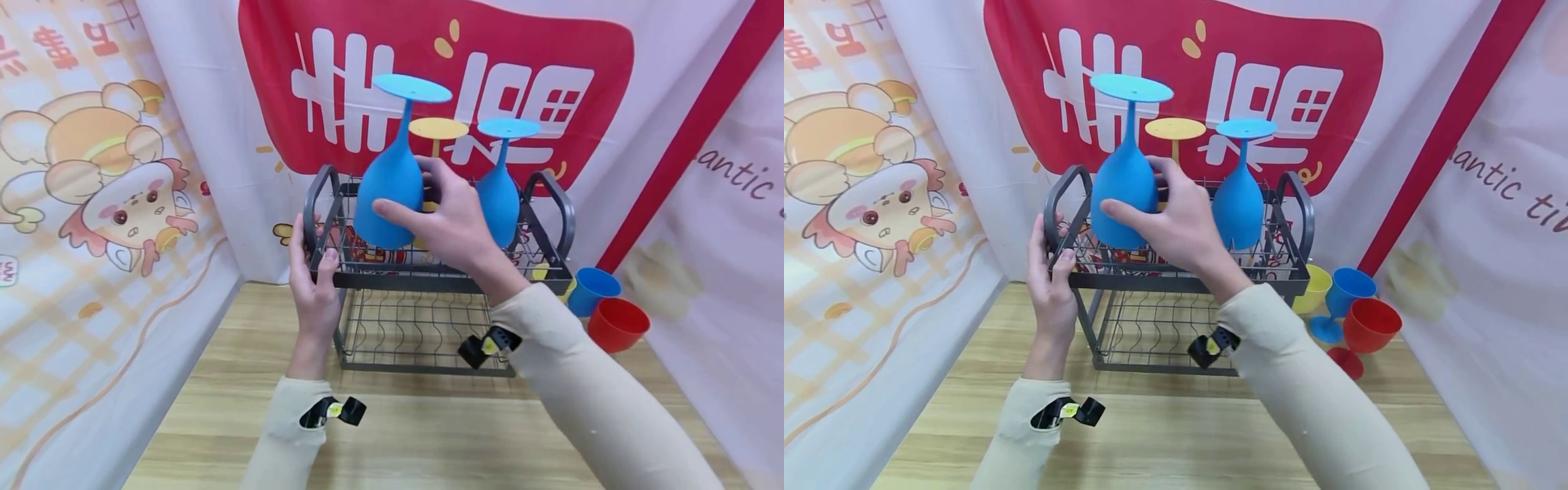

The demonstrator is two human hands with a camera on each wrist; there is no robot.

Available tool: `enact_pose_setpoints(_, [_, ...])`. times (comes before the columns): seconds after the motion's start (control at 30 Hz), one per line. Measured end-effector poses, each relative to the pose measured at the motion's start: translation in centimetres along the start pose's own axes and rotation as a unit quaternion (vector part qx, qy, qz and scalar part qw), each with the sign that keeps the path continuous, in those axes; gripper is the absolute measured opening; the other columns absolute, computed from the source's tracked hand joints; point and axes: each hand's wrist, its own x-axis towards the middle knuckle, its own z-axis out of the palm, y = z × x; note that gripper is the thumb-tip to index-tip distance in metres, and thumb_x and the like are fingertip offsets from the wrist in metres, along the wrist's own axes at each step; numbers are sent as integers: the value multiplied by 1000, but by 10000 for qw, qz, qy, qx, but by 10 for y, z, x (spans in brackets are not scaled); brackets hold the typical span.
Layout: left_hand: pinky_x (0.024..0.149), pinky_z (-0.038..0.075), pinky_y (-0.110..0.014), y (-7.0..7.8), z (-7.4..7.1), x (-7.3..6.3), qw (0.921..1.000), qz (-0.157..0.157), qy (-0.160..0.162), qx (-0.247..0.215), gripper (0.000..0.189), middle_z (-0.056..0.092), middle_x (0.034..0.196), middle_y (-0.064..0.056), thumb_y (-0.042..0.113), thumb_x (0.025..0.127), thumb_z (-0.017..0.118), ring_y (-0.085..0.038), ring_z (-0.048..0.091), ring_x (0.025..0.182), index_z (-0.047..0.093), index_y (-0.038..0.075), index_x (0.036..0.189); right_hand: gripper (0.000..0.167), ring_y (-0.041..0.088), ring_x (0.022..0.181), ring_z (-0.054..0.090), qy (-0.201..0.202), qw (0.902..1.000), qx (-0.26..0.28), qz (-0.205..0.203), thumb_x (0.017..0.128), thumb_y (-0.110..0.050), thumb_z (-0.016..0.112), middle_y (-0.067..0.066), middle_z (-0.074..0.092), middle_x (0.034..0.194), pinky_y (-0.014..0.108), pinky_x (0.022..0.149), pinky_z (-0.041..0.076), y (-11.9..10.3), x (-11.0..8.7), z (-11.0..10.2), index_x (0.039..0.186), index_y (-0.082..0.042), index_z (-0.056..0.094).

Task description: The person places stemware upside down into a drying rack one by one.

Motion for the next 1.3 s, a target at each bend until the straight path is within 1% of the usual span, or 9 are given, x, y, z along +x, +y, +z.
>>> enact_pose_setpoints(0.2, [122, 44, -35, 1, -1, 3, 10000, 52, 55, -37, 66, 46, 165, -1, 13, 104, 49, -29, 42, 150, 29, 13, 168, 84, 23, 133, 63, 135, 9999, 1, 108, 87, -53, 81, -1, 59, 153, 47, 102, 62, -10, 15, 25, 157, -26, 45])
enact_pose_setpoints(0.3, [125, 43, -39, 2, -3, 3, 9999, 77, 94, -39, 66, 46, 166, -3, 13, 104, 49, -30, 42, 151, 30, 13, 167, 84, 24, 134, 63, 150, 9996, 124, 203, 87, -51, 82, 0, 58, 154, 45, 101, 62, -13, 24, 35, 158, -25, 44])
enact_pose_setpoints(0.4, [126, 42, -42, 3, -4, 3, 9999, 36, 117, -34, 67, 45, 166, -2, 13, 104, 49, -29, 44, 152, 30, 15, 168, 84, 26, 135, 62, 132, 9993, 167, 298, 88, -48, 82, 1, 57, 155, 46, 103, 61, -14, 32, 43, 159, -23, 42])
enact_pose_setpoints(0.6, [127, 41, -43, 4, -4, 3, 9999, -58, 132, -19, 66, 45, 166, 0, 14, 105, 48, -26, 48, 152, 28, 17, 168, 85, 29, 135, 62, -14, 9992, -170, 352, 89, -43, 83, 3, 57, 155, 47, 105, 60, -11, 34, 57, 159, -20, 41])
enact_pose_setpoints(0.83, [128, 39, -49, 5, -2, 2, 9999, -95, 136, 41, 66, 44, 166, 1, 15, 104, 48, -25, 43, 154, 29, 17, 168, 87, 33, 134, 62, -349, 9937, -739, 765, 89, -43, 83, 5, 58, 154, 51, 105, 59, -9, 32, 59, 160, -19, 37])
enact_pose_setpoints(0.97, [128, 37, -53, 4, -1, 1, 9998, -107, 135, 71, 67, 45, 166, 2, 15, 104, 48, -25, 40, 153, 29, 16, 168, 88, 35, 134, 62, -495, 9899, -928, 954, 90, -44, 82, 6, 58, 154, 52, 106, 59, -7, 32, 60, 160, -18, 36])
enact_pose_setpoints(1.13, [128, 38, -51, 2, 0, 0, 9999, -153, 74, 22, 67, 44, 166, 1, 11, 104, 47, -26, 39, 154, 28, 15, 168, 87, 35, 135, 63, -520, 9873, -1011, 1113, 90, -44, 82, 6, 58, 155, 52, 106, 58, -5, 32, 59, 160, -17, 37])
enact_pose_setpoints(1.3, [128, 38, -49, 1, 2, 1, 9999, -137, 23, -57, 68, 43, 166, 1, 11, 104, 47, -27, 39, 153, 27, 16, 168, 88, 35, 137, 62, -419, 9865, -1014, 1212, 90, -44, 81, 6, 57, 156, 52, 107, 58, -3, 32, 57, 161, -17, 38])
